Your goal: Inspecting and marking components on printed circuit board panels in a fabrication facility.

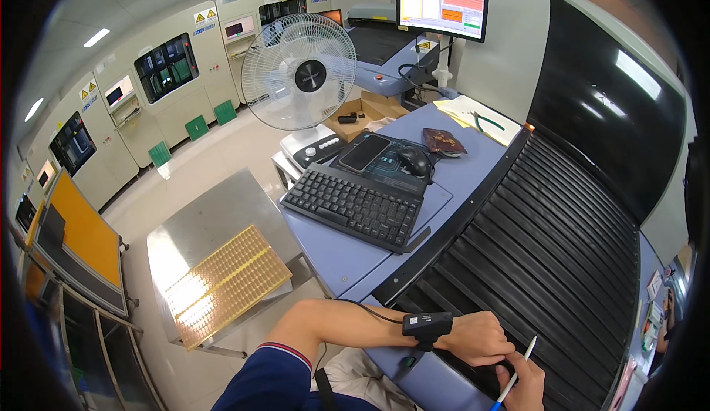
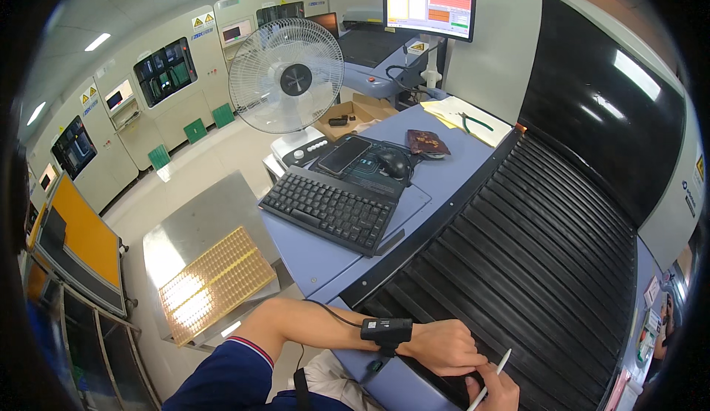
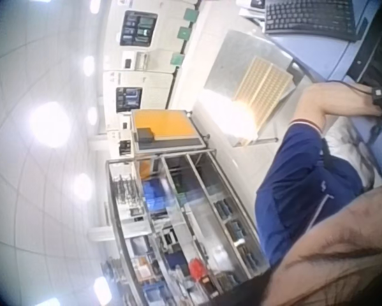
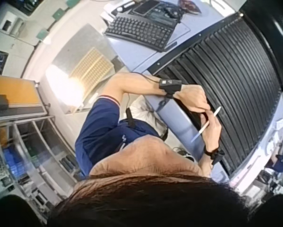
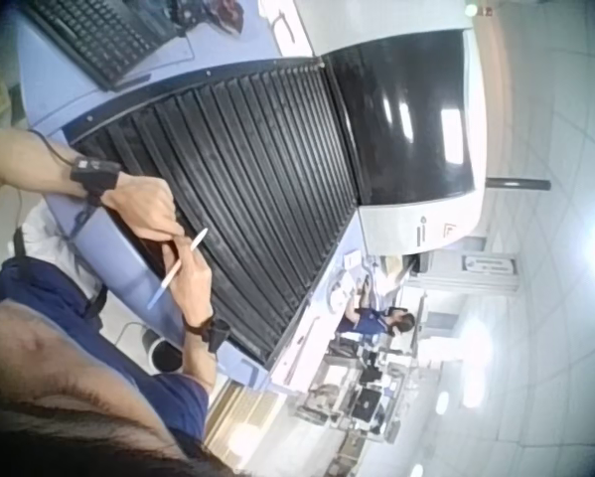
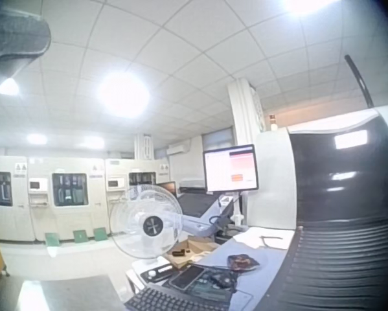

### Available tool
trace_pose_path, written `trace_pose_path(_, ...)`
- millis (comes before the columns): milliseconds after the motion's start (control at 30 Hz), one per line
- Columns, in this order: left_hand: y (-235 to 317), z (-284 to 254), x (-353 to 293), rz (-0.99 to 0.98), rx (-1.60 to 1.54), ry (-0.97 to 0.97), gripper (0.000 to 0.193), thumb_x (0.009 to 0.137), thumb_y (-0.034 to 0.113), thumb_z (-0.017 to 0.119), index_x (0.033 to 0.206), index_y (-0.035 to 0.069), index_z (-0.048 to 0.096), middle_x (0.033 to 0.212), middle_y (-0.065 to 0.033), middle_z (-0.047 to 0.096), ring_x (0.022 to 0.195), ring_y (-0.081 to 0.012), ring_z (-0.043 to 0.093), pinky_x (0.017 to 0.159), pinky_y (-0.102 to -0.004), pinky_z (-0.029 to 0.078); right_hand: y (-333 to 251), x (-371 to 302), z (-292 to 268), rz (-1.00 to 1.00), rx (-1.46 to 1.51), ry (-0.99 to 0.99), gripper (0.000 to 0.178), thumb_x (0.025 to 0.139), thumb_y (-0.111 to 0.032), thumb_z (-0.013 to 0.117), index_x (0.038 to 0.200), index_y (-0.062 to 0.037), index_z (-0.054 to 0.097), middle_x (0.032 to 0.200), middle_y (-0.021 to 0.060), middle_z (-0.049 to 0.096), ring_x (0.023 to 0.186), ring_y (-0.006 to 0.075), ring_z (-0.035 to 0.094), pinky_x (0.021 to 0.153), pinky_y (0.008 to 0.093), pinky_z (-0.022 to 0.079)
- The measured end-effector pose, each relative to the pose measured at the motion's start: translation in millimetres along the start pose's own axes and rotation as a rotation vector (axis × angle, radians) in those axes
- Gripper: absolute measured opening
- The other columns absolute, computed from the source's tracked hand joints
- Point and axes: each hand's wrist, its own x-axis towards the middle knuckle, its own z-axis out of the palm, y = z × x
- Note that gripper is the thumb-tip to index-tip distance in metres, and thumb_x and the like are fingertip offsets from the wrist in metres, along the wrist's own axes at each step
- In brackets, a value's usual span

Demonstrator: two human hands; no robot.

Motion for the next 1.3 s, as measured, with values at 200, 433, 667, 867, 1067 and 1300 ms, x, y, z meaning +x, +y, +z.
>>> trace_pose_path(200,0.4,-3.2,-0.3,-0.013,-0.042,-0.036,0.016,0.084,0.019,0.067,0.083,0.003,0.062,0.06,-0.0083,0.057,0.058,-0.0281,0.061,0.052,-0.0397,0.045,1.7,-0.9,1.7,-0.02,0.011,-0.013,0.022,0.092,-0.011,0.07,0.111,0.0002,0.065,0.088,0.0258,0.066,0.078,0.0439,0.066,0.067,0.0448,0.052)
trace_pose_path(433,0.1,-2.7,-1.1,-0.01,-0.047,-0.04,0.015,0.082,0.018,0.067,0.081,0.005,0.061,0.062,-0.0076,0.058,0.059,-0.028,0.061,0.053,-0.0398,0.045,-1.3,-0.5,-0.3,0.032,0.028,-0.052,0.021,0.092,-0.011,0.07,0.11,-0.0008,0.065,0.09,0.0254,0.067,0.08,0.0437,0.066,0.067,0.0449,0.052)
trace_pose_path(667,-1.6,-4.4,0.5,0.025,-0.094,-0.044,0.014,0.081,0.017,0.068,0.084,0.004,0.063,0.062,-0.0074,0.058,0.059,-0.0282,0.061,0.053,-0.0397,0.046,1.7,-1.5,0.8,0.002,0.031,-0.04,0.02,0.092,-0.011,0.07,0.108,-0.0007,0.065,0.09,0.0252,0.067,0.08,0.0434,0.066,0.067,0.0449,0.053)
trace_pose_path(867,-1.0,-0.9,-0.4,0.006,-0.052,-0.012,0.014,0.08,0.014,0.068,0.086,0.003,0.065,0.062,-0.0078,0.06,0.059,-0.0281,0.062,0.052,-0.0392,0.046,-0.7,-0.1,-0.2,0.007,0.028,-0.033,0.023,0.092,-0.011,0.07,0.111,0.0002,0.066,0.091,0.0259,0.068,0.081,0.044,0.067,0.068,0.0449,0.053)
trace_pose_path(1067,-1.9,0.5,0.4,0.001,-0.025,-0.02,0.014,0.081,0.013,0.067,0.088,0.001,0.066,0.06,-0.0088,0.06,0.057,-0.0278,0.062,0.051,-0.039,0.046,-0.1,-0.2,-0.4,0.014,0.026,-0.027,0.024,0.092,-0.012,0.07,0.112,0.0004,0.066,0.091,0.0268,0.067,0.081,0.0446,0.066,0.068,0.0454,0.053)
trace_pose_path(1300,-1.4,1.0,0.0,-0.005,-0.005,-0.011,0.014,0.081,0.013,0.067,0.089,0.001,0.066,0.059,-0.0088,0.059,0.056,-0.0276,0.062,0.049,-0.0389,0.046,-2.6,0.4,-2.6,0.054,0.018,-0.051,0.024,0.092,-0.013,0.07,0.112,0.0001,0.065,0.09,0.0269,0.067,0.081,0.0443,0.066,0.069,0.0454,0.053)
